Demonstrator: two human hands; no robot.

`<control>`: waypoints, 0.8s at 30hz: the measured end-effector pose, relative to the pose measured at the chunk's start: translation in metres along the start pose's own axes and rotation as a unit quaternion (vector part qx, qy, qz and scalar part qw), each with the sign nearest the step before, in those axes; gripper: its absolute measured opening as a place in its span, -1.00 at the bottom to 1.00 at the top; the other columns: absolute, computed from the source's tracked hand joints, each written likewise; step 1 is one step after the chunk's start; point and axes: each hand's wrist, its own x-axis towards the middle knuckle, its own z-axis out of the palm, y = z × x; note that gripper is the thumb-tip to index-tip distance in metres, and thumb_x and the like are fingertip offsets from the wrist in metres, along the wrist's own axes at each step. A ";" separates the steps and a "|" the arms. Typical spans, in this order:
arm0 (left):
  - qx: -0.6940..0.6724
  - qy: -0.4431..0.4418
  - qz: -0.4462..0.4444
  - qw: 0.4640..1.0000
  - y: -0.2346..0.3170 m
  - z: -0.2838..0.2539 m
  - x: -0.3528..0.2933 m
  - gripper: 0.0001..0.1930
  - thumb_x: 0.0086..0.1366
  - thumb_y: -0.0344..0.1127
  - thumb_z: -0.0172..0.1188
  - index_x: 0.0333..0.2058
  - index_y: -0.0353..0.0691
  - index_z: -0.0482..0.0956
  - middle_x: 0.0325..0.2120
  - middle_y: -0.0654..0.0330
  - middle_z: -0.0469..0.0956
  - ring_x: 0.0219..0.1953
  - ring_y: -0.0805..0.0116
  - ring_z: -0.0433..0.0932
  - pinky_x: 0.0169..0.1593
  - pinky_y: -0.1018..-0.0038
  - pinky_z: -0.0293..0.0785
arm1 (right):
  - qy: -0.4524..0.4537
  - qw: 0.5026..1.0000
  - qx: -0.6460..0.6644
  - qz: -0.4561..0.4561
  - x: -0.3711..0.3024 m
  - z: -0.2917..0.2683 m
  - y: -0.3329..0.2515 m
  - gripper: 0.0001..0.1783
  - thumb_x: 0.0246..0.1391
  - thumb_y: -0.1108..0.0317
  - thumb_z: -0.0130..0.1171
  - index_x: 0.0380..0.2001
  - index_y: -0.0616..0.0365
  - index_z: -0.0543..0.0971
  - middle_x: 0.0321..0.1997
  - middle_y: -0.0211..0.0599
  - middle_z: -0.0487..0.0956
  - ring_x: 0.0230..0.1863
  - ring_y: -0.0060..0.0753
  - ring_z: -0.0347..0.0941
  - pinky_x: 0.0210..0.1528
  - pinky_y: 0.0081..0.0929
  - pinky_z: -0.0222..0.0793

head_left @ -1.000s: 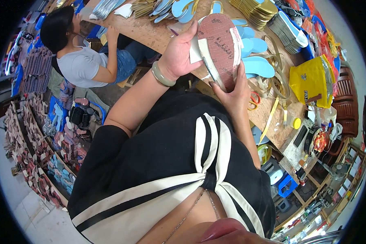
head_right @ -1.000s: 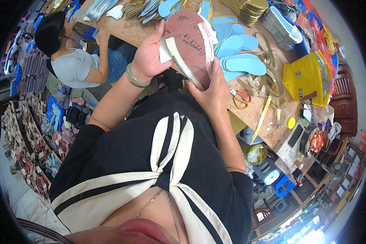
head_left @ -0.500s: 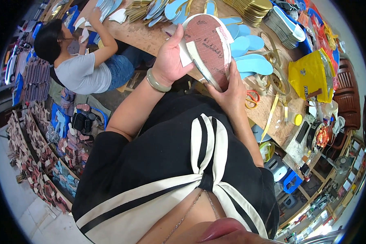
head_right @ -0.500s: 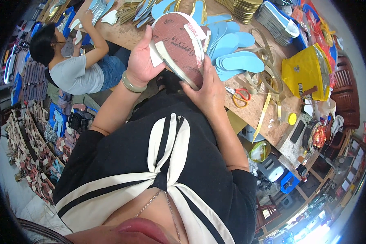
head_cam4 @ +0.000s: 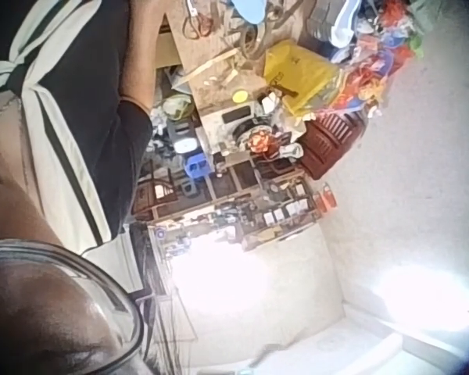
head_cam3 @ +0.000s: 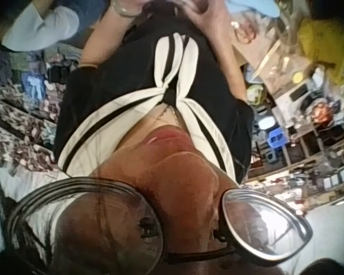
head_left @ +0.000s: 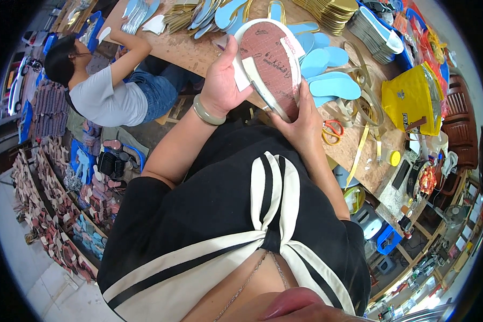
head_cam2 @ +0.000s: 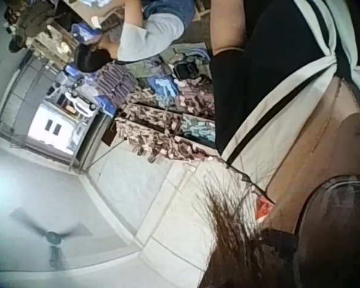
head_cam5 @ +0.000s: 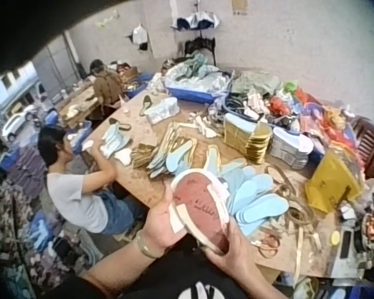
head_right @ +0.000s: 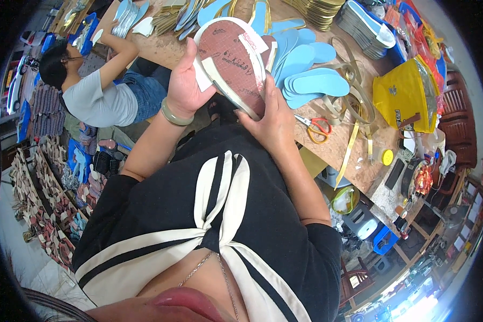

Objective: Applying and securing decorative gold straps onto blue shoe insoles using adhesive tape.

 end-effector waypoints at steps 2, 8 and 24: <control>-0.003 0.000 0.002 1.000 0.000 0.000 0.001 -0.45 0.40 0.07 -0.33 0.14 -0.25 0.21 0.08 0.10 0.34 0.14 0.18 0.31 0.21 0.19 0.20 | -0.002 1.000 0.005 0.000 0.002 0.000 0.001 0.04 -0.36 0.20 0.43 0.18 0.37 0.13 -0.08 0.09 0.46 -0.16 -0.01 0.49 -0.19 -0.32 0.45; 0.004 -0.007 0.002 1.000 0.001 -0.004 0.005 -0.42 0.39 0.08 -0.33 0.17 -0.27 0.18 0.13 0.06 0.29 0.18 0.13 0.27 0.25 0.14 0.15 | -0.008 1.000 0.012 0.007 0.005 0.001 0.002 0.04 -0.35 0.22 0.43 0.19 0.37 0.12 -0.05 0.10 0.45 -0.12 -0.01 0.48 -0.15 -0.31 0.44; -0.021 -0.001 -0.021 1.000 0.002 -0.008 0.008 -0.44 0.39 0.10 -0.33 0.14 -0.20 0.23 0.08 0.12 0.34 0.14 0.18 0.32 0.22 0.20 0.21 | 0.006 1.000 0.001 0.004 0.003 -0.001 0.001 0.04 -0.35 0.24 0.42 0.21 0.34 0.12 -0.07 0.05 0.46 -0.13 -0.07 0.49 -0.15 -0.35 0.44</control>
